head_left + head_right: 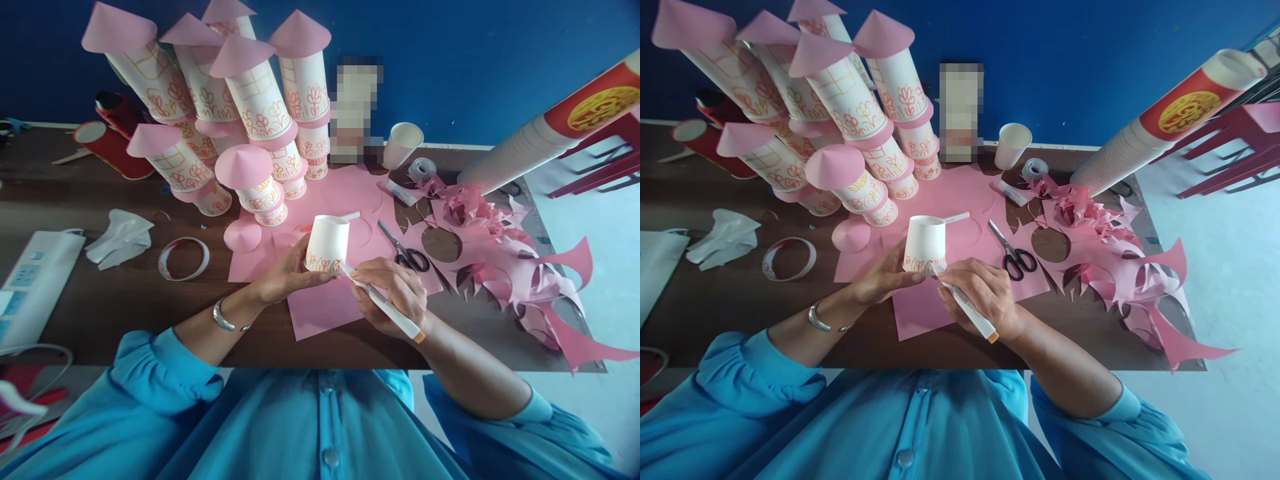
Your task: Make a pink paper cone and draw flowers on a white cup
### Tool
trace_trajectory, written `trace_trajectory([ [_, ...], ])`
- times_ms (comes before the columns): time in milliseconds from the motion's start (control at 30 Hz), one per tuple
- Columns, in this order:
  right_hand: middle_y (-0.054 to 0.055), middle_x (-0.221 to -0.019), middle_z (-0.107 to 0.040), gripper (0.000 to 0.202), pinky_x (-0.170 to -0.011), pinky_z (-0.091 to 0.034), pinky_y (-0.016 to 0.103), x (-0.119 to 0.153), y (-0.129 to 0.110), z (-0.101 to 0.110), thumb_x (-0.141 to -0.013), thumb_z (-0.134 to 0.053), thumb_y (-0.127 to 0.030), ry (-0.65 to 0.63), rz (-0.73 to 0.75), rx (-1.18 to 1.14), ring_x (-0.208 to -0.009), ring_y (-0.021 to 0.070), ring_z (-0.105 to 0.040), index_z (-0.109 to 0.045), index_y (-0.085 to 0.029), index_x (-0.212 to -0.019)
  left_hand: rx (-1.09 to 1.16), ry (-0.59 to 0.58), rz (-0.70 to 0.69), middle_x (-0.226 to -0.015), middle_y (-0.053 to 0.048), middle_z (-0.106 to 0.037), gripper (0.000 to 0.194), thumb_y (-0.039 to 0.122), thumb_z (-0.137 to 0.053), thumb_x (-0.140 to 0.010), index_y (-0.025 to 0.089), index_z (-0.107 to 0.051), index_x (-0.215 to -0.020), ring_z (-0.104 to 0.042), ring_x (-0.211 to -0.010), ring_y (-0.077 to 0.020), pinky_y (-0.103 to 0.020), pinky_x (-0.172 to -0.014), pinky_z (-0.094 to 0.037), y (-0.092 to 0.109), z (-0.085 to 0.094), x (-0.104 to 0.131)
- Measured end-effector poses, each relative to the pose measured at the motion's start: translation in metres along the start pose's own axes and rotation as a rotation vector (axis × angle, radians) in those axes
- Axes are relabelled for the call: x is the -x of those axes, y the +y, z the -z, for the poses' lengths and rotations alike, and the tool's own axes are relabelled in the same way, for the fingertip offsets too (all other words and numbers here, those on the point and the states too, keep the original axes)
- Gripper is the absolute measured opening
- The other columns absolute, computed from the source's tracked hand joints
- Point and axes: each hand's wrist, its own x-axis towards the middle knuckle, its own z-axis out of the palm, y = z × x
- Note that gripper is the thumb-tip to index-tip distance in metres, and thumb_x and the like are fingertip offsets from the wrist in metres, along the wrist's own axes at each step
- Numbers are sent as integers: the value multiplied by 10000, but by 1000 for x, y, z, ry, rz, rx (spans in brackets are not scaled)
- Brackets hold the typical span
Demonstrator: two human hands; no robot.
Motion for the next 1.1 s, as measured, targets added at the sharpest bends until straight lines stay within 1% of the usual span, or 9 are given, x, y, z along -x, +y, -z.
trace_trajectory([
  [200, 67, -946, -741, 242, -651, -631, 297, 7, 3, 1, -1037, -612, -190, 28, -21, 37, -788, 187, -744, -660, -226, -1270, -104, 27, -33, -1151, -89, -673, 717, 525, -878, -811, 245, -545, -1381, -673, -1035, -259, -404, -853, -603, -6, 2, 0],
  [300, 58, -965, -735, 304, -649, -613, 302, 9, 5, 1, -1044, -599, -168, 34, -112, 70, -790, 188, -728, -653, -260, -1329, -286, 119, -156, -1309, -125, -612, 793, 495, -887, -797, 254, -478, -1432, -643, -1175, -297, -424, -904, -611, -12, 4, 1],
  [400, 33, -953, -759, 396, -641, -591, 292, 10, 9, -1, -1016, -600, -83, 45, -165, 119, -737, 173, -708, -629, -280, -1358, -532, 188, -316, -1359, -132, -562, 775, 411, -845, -846, 275, -399, -1465, -627, -1189, -286, -405, -876, -611, -18, 5, 3],
  [567, 113, -1171, -735, 596, -738, -637, 367, 12, 20, -6, -975, -545, -61, -67, -239, 253, -955, 249, -737, -478, -262, -1532, -866, 187, -500, -1352, -146, -554, 778, 433, -833, -868, 248, -371, -1466, -593, -1235, -324, -523, -968, -582, -22, 7, 1],
  [633, 133, -1215, -704, 735, -741, -643, 382, 15, 27, -8, -906, -532, -37, -118, -262, 271, -985, 263, -728, -396, -246, -1597, -938, 168, -510, -1339, -144, -584, 773, 475, -858, -848, 241, -406, -1431, -605, -1245, -345, -561, -1010, -562, -21, 6, -1],
  [733, 130, -1201, -688, 849, -742, -640, 382, 19, 37, -10, -801, -523, -13, -166, -298, 267, -971, 264, -723, -381, -236, -1609, -1058, 123, -389, -1335, -147, -632, 753, 446, -901, -808, 243, -464, -1388, -625, -1262, -379, -592, -1053, -533, -18, 3, -4],
  [900, 127, -1208, -700, 664, -786, -636, 374, 21, 46, -13, -894, -526, -56, -135, -348, 230, -949, 243, -734, -478, -242, -1529, -1204, 148, -248, -1439, -192, -611, 892, 417, -940, -760, 231, -440, -1475, -557, -1398, -447, -676, -1129, -463, -18, 0, -4],
  [1033, 119, -1175, -722, 477, -803, -629, 376, 17, 48, -11, -1006, -529, -165, -32, -381, 192, -946, 240, -726, -537, -245, -1476, -1229, 139, -289, -1577, -236, -507, 1155, 451, -972, -711, 246, -277, -1610, -492, -1477, -456, -707, -1160, -443, -6, 2, 8],
  [1100, 112, -1119, -738, 404, -819, -629, 399, 15, 49, -9, -1041, -538, -235, 20, -387, 171, -959, 253, -717, -579, -241, -1442, -1211, 136, -346, -1579, -228, -513, 1132, 451, -959, -736, 249, -281, -1620, -537, -1436, -420, -643, -1143, -501, 8, 4, 18],
])
